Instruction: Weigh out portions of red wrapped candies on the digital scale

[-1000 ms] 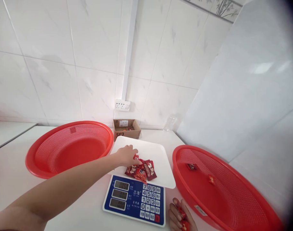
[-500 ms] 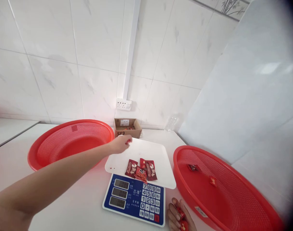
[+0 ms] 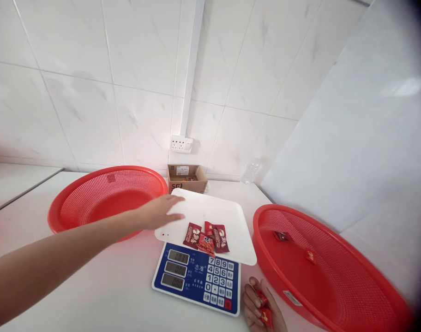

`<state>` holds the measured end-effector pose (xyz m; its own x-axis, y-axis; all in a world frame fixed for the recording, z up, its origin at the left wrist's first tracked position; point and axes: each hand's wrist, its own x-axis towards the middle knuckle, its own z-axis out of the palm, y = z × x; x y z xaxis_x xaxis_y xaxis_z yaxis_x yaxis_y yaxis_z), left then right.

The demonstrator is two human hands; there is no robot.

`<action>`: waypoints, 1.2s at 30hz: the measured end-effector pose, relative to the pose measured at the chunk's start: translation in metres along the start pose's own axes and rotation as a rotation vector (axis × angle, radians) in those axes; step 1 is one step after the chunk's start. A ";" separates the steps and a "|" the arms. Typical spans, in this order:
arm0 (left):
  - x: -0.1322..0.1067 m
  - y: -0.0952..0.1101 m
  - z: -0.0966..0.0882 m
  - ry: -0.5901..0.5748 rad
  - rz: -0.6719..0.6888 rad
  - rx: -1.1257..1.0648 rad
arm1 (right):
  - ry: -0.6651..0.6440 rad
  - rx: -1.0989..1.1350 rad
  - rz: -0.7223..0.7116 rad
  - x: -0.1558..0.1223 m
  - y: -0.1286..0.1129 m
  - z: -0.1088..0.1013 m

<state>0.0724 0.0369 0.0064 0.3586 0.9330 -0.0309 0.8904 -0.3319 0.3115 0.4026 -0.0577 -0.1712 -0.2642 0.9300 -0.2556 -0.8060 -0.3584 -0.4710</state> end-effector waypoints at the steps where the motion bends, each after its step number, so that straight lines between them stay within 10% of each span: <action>1: -0.001 0.014 0.007 -0.053 0.081 -0.025 | 0.002 -0.001 -0.004 0.000 0.000 0.001; 6: -0.006 0.056 0.040 -0.205 0.363 0.028 | -0.016 -0.013 -0.026 -0.001 0.001 0.002; 17: -0.008 0.043 0.075 -0.044 0.416 0.253 | -0.026 0.017 -0.005 0.002 0.000 0.000; 25: -0.009 0.042 0.057 -0.054 0.394 0.163 | -0.028 0.039 0.007 0.005 0.000 -0.006; 36: 0.012 0.021 0.025 0.208 -0.065 -0.591 | -0.007 0.042 0.020 0.005 0.000 -0.005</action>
<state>0.1022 0.0378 -0.0112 0.1938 0.9760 0.0992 0.5817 -0.1957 0.7895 0.4036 -0.0531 -0.1768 -0.2836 0.9234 -0.2587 -0.8220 -0.3731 -0.4303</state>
